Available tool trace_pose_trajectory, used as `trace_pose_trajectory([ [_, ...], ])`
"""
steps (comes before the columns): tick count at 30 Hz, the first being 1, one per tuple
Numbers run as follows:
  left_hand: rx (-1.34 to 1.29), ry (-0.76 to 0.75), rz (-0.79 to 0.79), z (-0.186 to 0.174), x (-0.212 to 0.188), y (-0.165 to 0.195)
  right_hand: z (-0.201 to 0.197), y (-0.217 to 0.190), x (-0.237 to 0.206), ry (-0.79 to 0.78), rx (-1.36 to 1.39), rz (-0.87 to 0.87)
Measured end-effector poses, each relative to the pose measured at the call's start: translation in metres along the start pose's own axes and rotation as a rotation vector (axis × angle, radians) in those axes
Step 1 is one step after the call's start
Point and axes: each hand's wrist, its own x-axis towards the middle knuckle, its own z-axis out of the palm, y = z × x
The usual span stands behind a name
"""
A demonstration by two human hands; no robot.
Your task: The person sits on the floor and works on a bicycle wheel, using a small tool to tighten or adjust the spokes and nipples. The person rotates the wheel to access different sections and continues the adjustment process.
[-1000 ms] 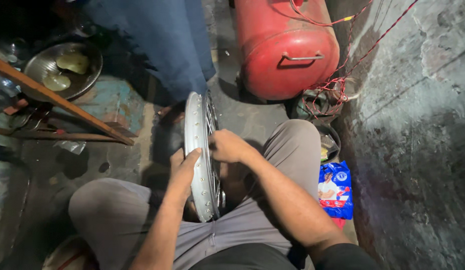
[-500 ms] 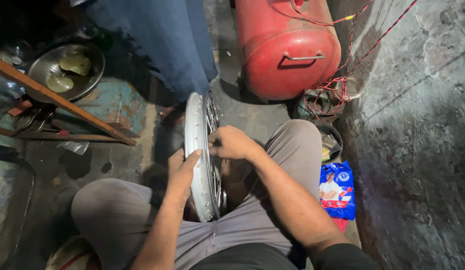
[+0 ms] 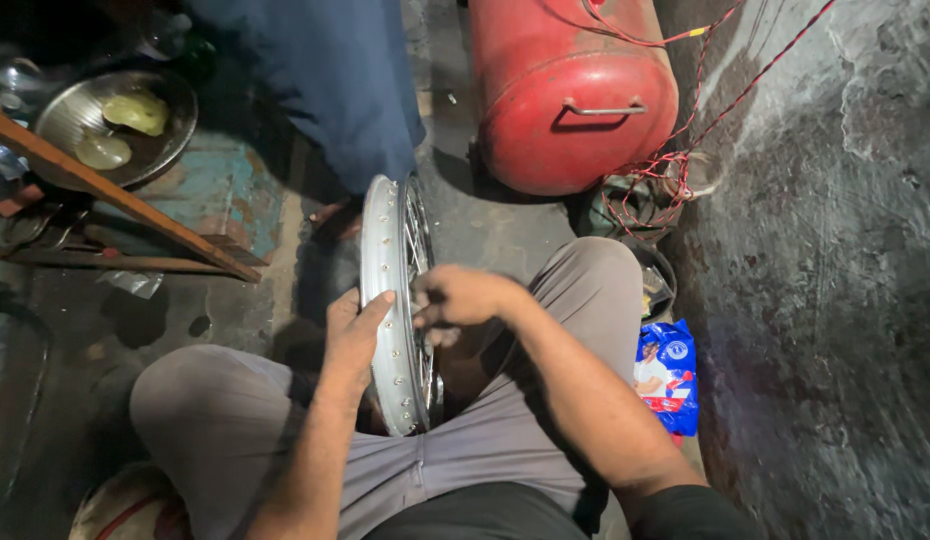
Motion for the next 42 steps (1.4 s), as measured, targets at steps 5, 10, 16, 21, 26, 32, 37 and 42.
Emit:
trace_pose_trajectory([
  [5,-0.045,0.037,-0.108,0.006,-0.001,0.007,0.029,0.019,0.017,0.003,-0.063,-0.071],
  [10,-0.064,-0.013,-0.093,0.006,-0.001,0.008,-0.002,0.008,0.006,0.076,-0.251,0.003],
  [16,-0.038,0.007,0.012,0.000,0.004,-0.001,-0.020,-0.014,-0.005,0.452,0.141,-0.153],
  [21,-0.066,-0.016,0.004,0.002,0.003,0.001,-0.031,-0.011,-0.007,0.344,0.136,-0.148],
  [26,-0.082,-0.009,-0.064,0.011,-0.004,0.016,0.008,-0.001,0.002,0.143,-0.124,-0.072],
  [32,-0.066,0.037,-0.070,0.009,-0.004,0.015,0.030,0.012,0.015,0.107,-0.047,0.011],
  [37,-0.024,0.022,-0.014,0.001,0.004,-0.001,-0.003,0.006,0.003,0.199,-0.058,-0.124],
  [42,-0.067,0.005,0.024,-0.002,0.005,-0.005,-0.022,-0.002,-0.004,0.404,0.204,-0.118],
])
